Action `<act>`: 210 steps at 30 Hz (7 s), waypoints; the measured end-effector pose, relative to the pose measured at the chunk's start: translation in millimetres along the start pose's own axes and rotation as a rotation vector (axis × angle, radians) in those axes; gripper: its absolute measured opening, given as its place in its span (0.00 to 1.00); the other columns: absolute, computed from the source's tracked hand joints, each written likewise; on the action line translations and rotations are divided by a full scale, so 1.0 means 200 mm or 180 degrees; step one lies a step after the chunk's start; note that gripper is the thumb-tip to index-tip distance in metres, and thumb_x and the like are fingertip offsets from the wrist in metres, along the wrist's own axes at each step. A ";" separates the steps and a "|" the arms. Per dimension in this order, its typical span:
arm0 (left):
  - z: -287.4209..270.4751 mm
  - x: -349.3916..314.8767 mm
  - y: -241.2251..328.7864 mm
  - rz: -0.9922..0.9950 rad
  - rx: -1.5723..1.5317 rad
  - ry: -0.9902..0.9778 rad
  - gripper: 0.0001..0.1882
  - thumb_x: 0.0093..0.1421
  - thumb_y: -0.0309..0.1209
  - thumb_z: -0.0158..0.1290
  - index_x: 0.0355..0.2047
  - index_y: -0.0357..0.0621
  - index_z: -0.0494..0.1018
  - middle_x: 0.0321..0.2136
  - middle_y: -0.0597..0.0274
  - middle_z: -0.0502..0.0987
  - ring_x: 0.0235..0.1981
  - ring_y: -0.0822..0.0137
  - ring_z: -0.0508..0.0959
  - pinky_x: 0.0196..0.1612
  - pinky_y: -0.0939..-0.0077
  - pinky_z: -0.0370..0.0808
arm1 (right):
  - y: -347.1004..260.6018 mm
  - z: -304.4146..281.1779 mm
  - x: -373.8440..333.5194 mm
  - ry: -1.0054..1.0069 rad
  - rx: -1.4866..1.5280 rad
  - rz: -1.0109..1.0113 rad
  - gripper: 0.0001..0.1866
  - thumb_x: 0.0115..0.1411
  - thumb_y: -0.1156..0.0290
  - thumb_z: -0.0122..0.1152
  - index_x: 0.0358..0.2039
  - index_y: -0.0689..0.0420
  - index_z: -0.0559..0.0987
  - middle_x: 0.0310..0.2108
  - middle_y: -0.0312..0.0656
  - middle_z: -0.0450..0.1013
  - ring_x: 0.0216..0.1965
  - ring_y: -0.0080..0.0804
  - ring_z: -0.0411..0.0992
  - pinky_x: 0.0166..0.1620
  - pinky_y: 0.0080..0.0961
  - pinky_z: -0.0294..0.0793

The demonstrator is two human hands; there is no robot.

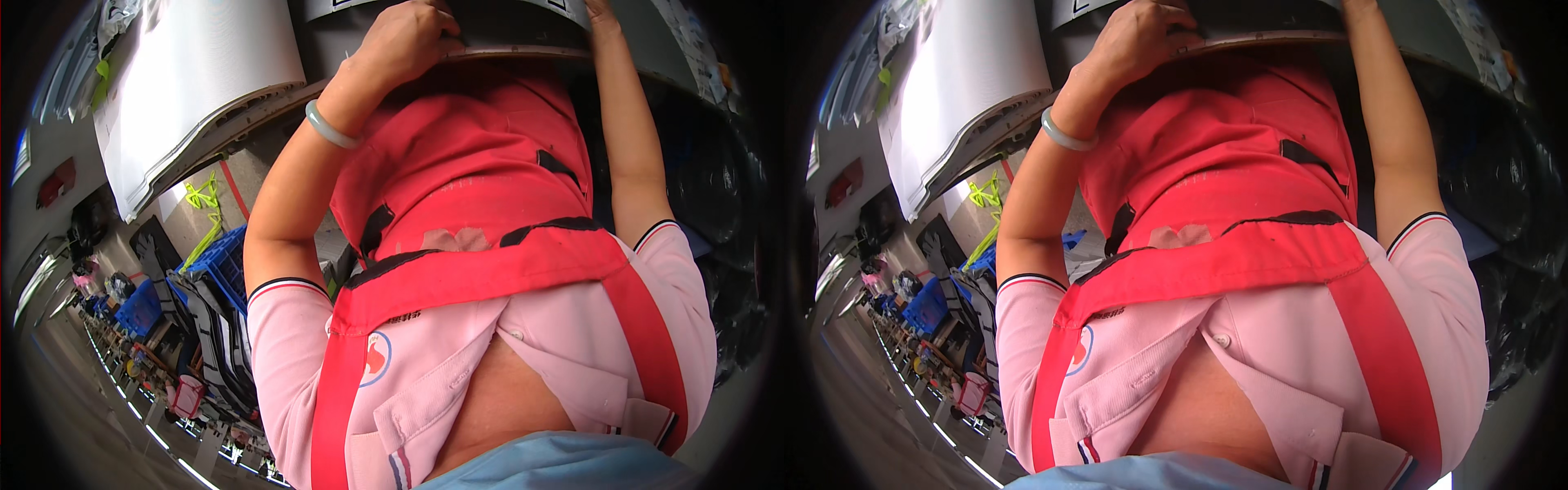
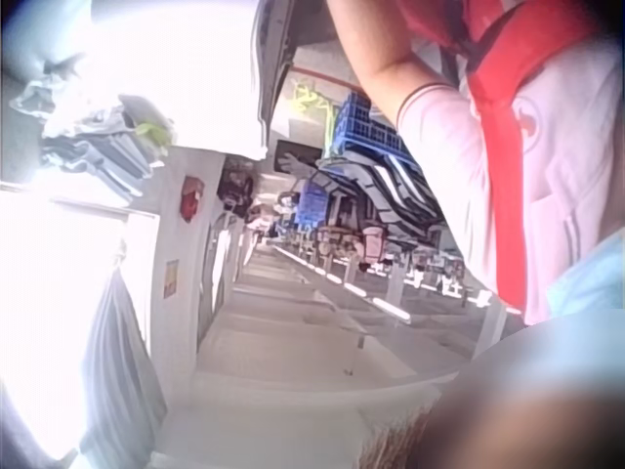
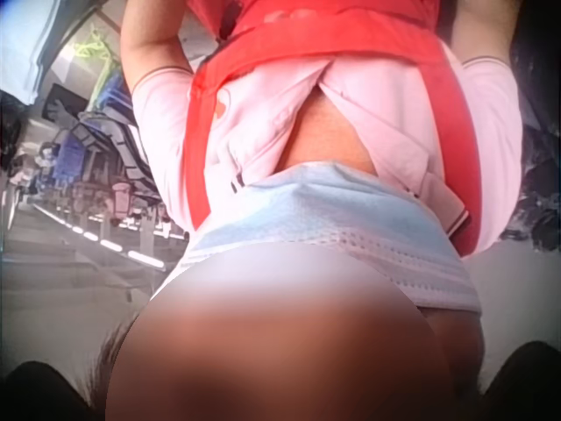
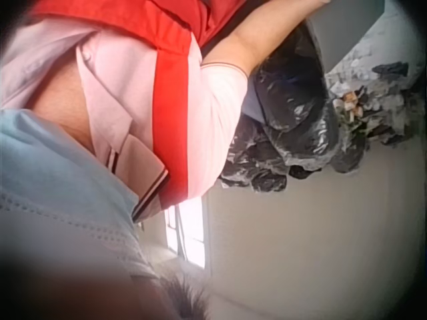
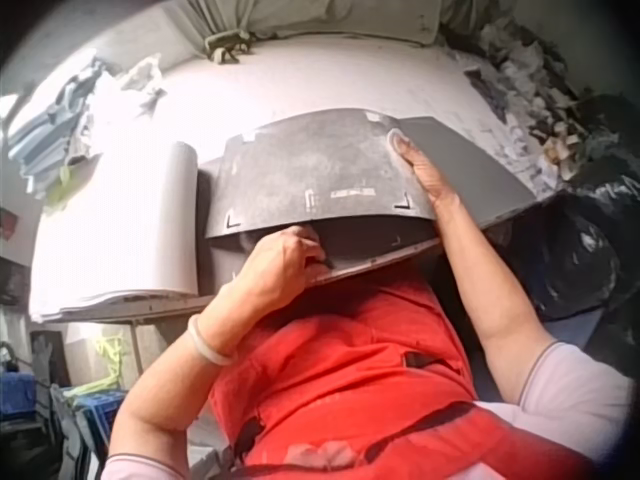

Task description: Mark metal plates with chalk and organize them into a large folder.

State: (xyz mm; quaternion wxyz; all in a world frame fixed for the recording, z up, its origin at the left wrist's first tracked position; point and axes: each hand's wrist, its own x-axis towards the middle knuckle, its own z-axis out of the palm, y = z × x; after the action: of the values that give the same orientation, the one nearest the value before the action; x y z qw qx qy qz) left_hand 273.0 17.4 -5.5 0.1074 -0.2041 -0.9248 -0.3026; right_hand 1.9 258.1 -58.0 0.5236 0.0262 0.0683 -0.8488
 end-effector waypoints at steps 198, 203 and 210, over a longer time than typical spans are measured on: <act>0.20 0.11 -0.07 -0.0761 0.1234 0.1180 0.10 0.65 0.34 0.53 0.45 0.48 0.77 0.44 0.55 0.76 0.52 0.53 0.75 0.57 0.44 0.69 | 0.45 0.33 -0.52 0.1009 -0.7482 -0.0930 0.08 0.67 0.72 0.63 0.41 0.63 0.83 0.36 0.34 0.79 0.39 0.22 0.77 0.46 0.19 0.74; 0.22 0.14 -0.06 -0.1213 0.1322 0.0627 0.18 0.68 0.36 0.51 0.57 0.50 0.75 0.60 0.52 0.70 0.67 0.47 0.65 0.66 0.26 0.55 | 0.49 0.30 -0.57 0.0763 -0.7711 -0.0943 0.07 0.66 0.75 0.63 0.42 0.63 0.82 0.35 0.39 0.78 0.38 0.25 0.77 0.45 0.21 0.75; 0.26 0.11 -0.13 -0.1064 0.1372 0.0878 0.17 0.68 0.36 0.52 0.55 0.51 0.76 0.59 0.53 0.72 0.66 0.48 0.66 0.66 0.26 0.57 | 0.48 0.34 -0.53 0.0078 -0.8503 -0.0879 0.08 0.67 0.74 0.62 0.44 0.63 0.81 0.35 0.42 0.77 0.35 0.29 0.76 0.42 0.22 0.75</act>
State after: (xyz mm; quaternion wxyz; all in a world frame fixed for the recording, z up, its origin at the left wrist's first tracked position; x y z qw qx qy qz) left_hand 238.5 36.7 -52.3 0.2214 0.0214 -0.9652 -0.1378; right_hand 136.9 299.5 13.4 0.0581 -0.5007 0.8451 -0.1780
